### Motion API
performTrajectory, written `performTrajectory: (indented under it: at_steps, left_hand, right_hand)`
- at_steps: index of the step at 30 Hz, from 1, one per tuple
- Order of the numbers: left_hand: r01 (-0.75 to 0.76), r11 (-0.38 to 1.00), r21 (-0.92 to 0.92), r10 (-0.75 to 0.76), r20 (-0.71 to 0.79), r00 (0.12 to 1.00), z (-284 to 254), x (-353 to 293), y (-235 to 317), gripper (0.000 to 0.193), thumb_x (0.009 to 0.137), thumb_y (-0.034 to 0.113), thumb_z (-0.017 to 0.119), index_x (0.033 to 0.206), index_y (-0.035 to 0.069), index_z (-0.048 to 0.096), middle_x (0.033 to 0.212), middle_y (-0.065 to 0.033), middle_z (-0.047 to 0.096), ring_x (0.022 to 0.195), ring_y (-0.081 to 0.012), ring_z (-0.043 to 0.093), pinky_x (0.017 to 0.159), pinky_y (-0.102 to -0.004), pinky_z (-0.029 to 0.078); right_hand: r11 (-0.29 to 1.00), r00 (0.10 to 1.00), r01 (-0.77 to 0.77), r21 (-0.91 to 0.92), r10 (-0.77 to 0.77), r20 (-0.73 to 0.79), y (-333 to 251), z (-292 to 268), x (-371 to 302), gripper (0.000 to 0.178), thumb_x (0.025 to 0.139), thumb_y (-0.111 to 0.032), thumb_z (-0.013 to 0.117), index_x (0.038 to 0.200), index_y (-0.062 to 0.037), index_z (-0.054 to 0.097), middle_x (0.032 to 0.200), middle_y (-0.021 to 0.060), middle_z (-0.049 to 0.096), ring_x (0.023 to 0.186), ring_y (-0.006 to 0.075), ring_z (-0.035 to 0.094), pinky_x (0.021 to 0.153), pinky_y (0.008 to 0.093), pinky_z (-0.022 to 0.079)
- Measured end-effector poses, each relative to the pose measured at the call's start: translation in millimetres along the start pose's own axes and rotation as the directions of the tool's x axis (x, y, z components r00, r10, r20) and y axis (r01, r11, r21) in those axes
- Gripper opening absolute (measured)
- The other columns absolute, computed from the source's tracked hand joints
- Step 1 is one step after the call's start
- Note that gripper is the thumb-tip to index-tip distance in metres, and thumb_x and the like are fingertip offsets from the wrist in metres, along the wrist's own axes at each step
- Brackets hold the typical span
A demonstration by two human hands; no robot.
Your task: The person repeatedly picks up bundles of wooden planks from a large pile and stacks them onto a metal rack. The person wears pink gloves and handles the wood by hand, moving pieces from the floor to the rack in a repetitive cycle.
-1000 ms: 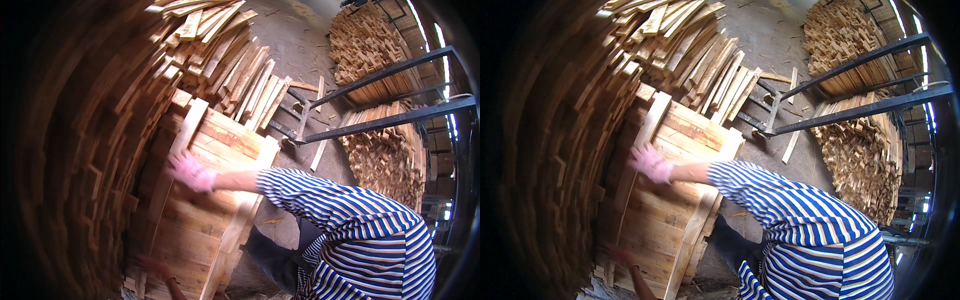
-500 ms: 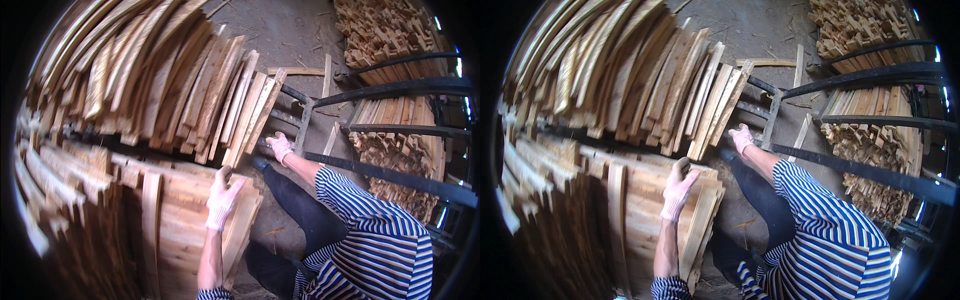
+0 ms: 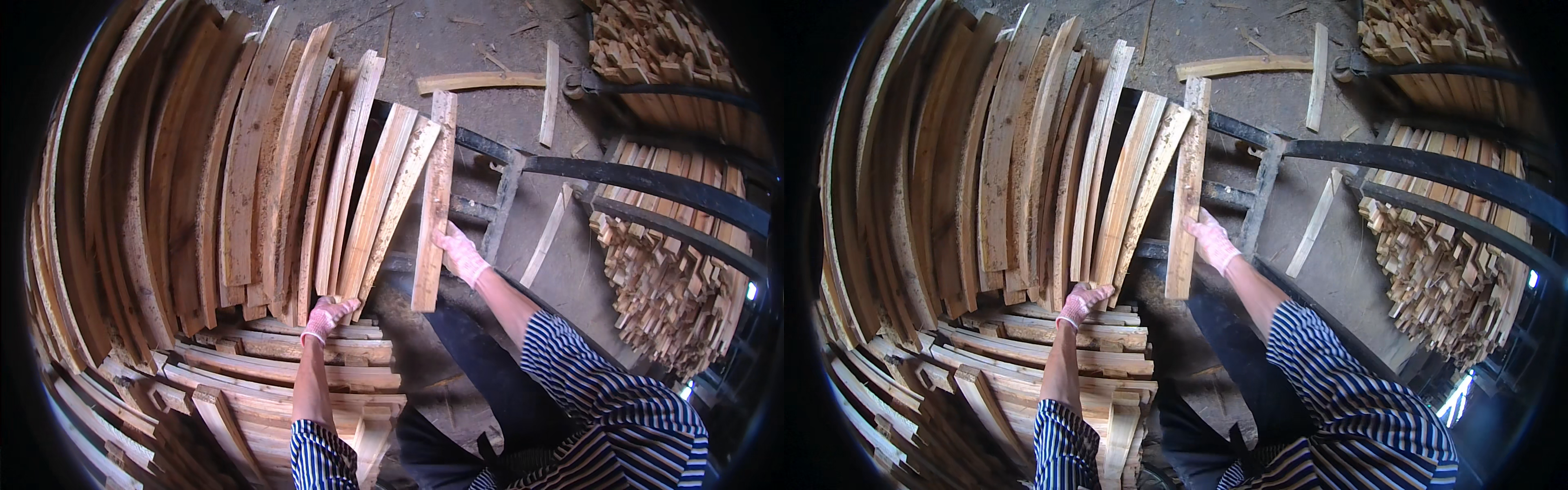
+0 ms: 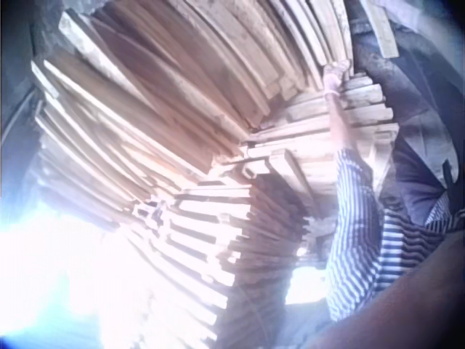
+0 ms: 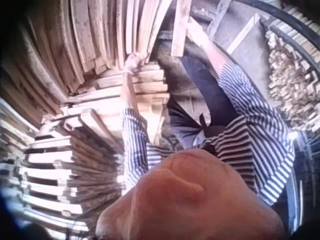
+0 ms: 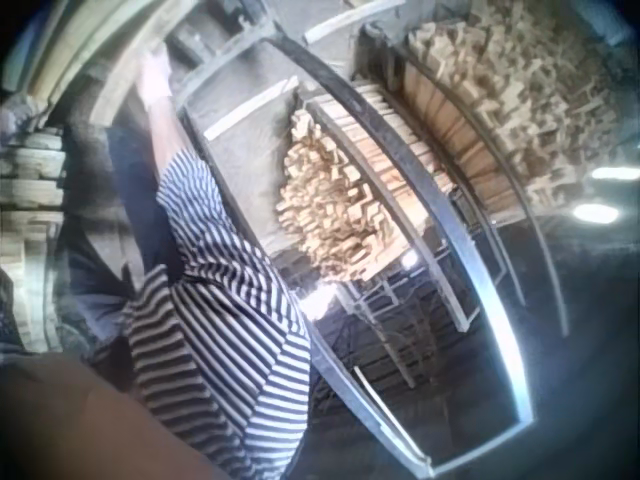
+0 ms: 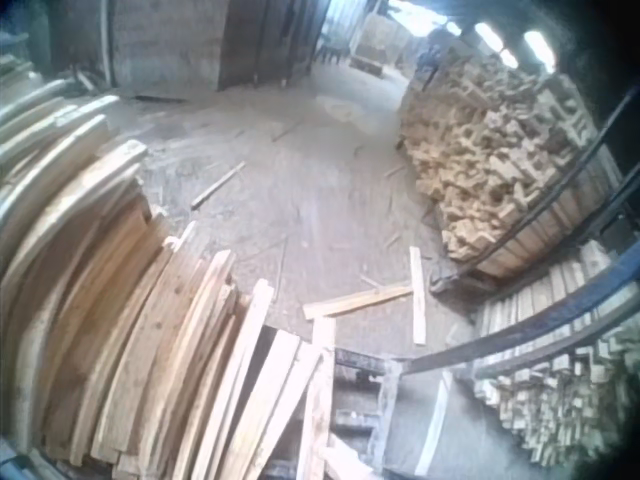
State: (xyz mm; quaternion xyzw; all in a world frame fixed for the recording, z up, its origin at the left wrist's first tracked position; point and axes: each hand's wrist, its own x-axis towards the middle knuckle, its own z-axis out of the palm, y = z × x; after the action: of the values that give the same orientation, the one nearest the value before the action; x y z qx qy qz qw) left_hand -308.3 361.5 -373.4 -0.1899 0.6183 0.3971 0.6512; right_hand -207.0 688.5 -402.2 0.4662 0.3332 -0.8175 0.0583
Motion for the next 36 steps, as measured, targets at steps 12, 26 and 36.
performTrajectory:
  at_steps: [12, 26, 36]
  left_hand:
    - [-0.186, 0.774, 0.605, 0.218, 0.020, 0.976, 110, -103, 70, 0.066, 0.087, 0.026, 0.073, 0.142, 0.004, 0.044, 0.116, -0.0273, 0.067, 0.108, -0.0422, 0.066, 0.093, -0.0446, 0.053]
    - [-0.208, 0.782, 0.587, 0.602, -0.626, 0.495, 24, -22, 39, 0.068, 0.093, 0.042, 0.066, 0.145, 0.001, 0.047, 0.131, -0.0260, 0.059, 0.119, -0.0436, 0.058, 0.101, -0.0480, 0.048]
    - [-0.325, 0.844, 0.426, 0.484, -0.346, 0.804, 123, 2, 77, 0.076, 0.089, 0.058, 0.067, 0.142, 0.005, 0.052, 0.138, -0.0263, 0.056, 0.118, -0.0406, 0.062, 0.102, -0.0451, 0.049]
  right_hand:
    - [0.998, 0.997, -0.062, 0.027, 0.061, 0.048, -18, 25, -56, 0.077, 0.084, -0.031, 0.083, 0.145, -0.0050, 0.044, 0.125, 0.0113, 0.066, 0.112, 0.0222, 0.066, 0.102, 0.0389, 0.052]
    - [0.976, 0.995, -0.098, -0.193, 0.103, 0.014, 17, 118, 58, 0.102, 0.086, -0.047, 0.078, 0.157, 0.0032, 0.023, 0.152, 0.0185, 0.046, 0.142, 0.0264, 0.043, 0.115, 0.0336, 0.035]
    - [0.940, 0.941, -0.313, -0.136, 0.327, 0.092, -52, 21, 45, 0.069, 0.086, -0.043, 0.080, 0.138, -0.0041, 0.057, 0.132, 0.0108, 0.065, 0.119, 0.0221, 0.063, 0.107, 0.0426, 0.049]
